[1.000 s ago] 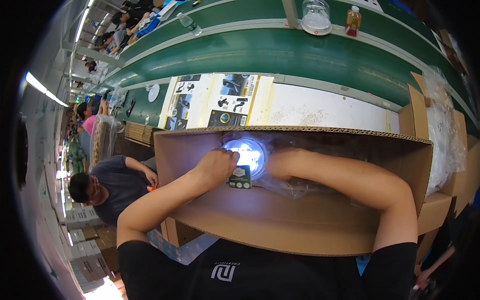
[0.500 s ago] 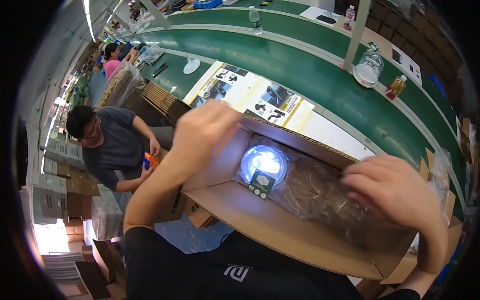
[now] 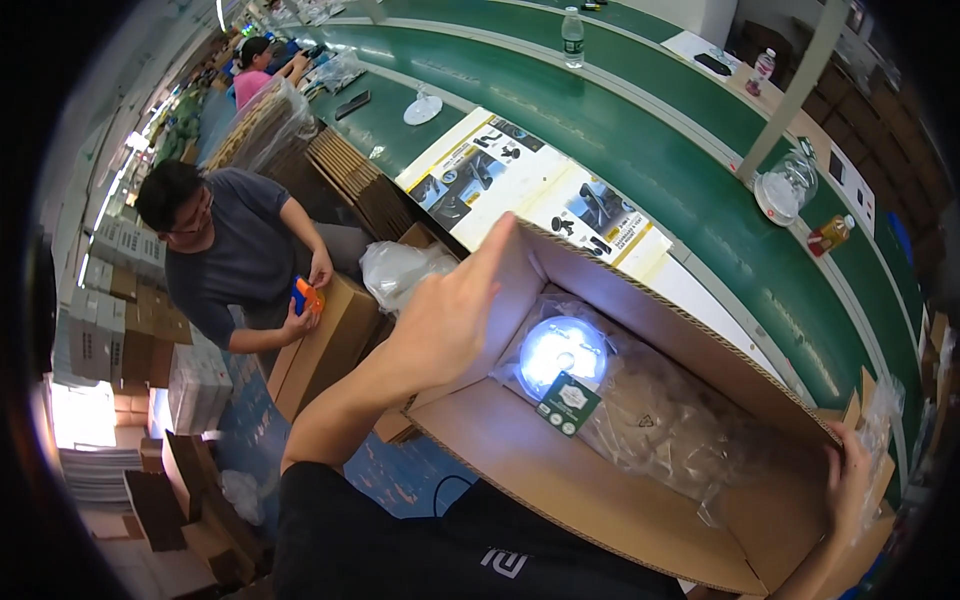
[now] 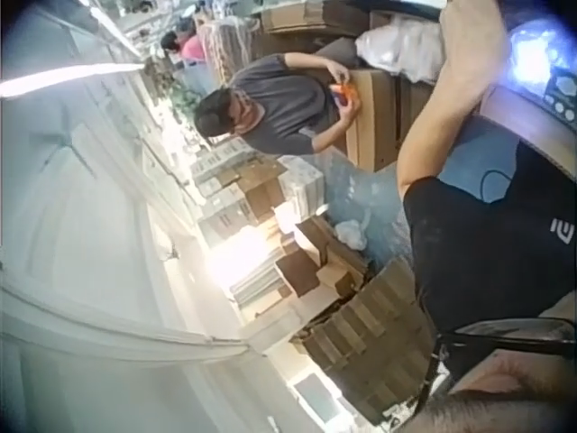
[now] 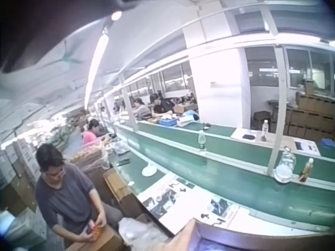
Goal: Packing glowing nativity scene decorations into a shipping box with plastic wrap.
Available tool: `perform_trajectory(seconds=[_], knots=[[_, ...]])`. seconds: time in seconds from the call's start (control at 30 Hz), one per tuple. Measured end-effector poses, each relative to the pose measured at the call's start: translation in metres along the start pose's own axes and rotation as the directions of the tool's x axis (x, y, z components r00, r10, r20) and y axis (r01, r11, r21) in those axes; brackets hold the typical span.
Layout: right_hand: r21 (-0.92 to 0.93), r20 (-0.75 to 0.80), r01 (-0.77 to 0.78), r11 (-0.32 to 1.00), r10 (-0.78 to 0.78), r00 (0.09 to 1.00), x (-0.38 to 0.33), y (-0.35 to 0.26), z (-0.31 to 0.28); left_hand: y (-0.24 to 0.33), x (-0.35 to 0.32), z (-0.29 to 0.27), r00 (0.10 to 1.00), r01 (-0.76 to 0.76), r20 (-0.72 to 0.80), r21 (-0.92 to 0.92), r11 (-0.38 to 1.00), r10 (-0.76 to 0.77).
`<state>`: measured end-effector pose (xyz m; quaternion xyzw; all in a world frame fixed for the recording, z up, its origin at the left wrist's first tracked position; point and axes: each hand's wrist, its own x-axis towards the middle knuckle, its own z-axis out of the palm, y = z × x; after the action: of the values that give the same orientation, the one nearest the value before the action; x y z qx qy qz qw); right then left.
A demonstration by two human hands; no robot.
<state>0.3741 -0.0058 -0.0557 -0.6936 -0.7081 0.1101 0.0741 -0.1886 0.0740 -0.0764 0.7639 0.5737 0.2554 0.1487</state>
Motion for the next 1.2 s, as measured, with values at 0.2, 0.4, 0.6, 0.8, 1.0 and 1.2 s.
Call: perform_trajectory(seconds=[0.2, 0.4, 0.6, 0.8, 1.0, 1.2], knots=[[-0.176, -0.196, 0.058, 0.983, -0.092, 0.976, -0.001, 0.037, 0.005, 0.002, 0.045, 0.006, 0.993, -0.107, 0.062, 0.062, 0.992, 0.103], [-0.065, -0.153, 0.168, 0.984, -0.176, 0.972, 0.072, -0.023, -0.003, -0.03, 0.114, 0.013, 0.991, -0.075, 0.117, 0.091, 0.993, 0.064], [-0.11, -0.142, 0.11, 0.988, -0.125, 0.982, 0.084, -0.007, -0.01, 0.0, 0.199, -0.013, 0.957, -0.09, 0.287, 0.171, 0.981, 0.038], [0.006, -0.059, 0.071, 0.997, -0.071, 0.996, 0.106, 0.012, -0.014, 0.101, 0.343, 0.041, 0.812, -0.584, 0.335, 0.429, 0.689, 0.479], [0.049, -0.043, 0.109, 0.993, -0.107, 0.993, 0.134, 0.029, -0.017, 0.17, 0.515, 0.235, 0.668, -0.743, 0.466, 0.391, 0.543, 0.58], [0.045, 0.027, 0.064, 0.997, -0.065, 0.997, 0.142, 0.034, -0.02, 0.207, 0.587, 0.374, 0.636, -0.752, 0.451, 0.18, 0.634, 0.626]])
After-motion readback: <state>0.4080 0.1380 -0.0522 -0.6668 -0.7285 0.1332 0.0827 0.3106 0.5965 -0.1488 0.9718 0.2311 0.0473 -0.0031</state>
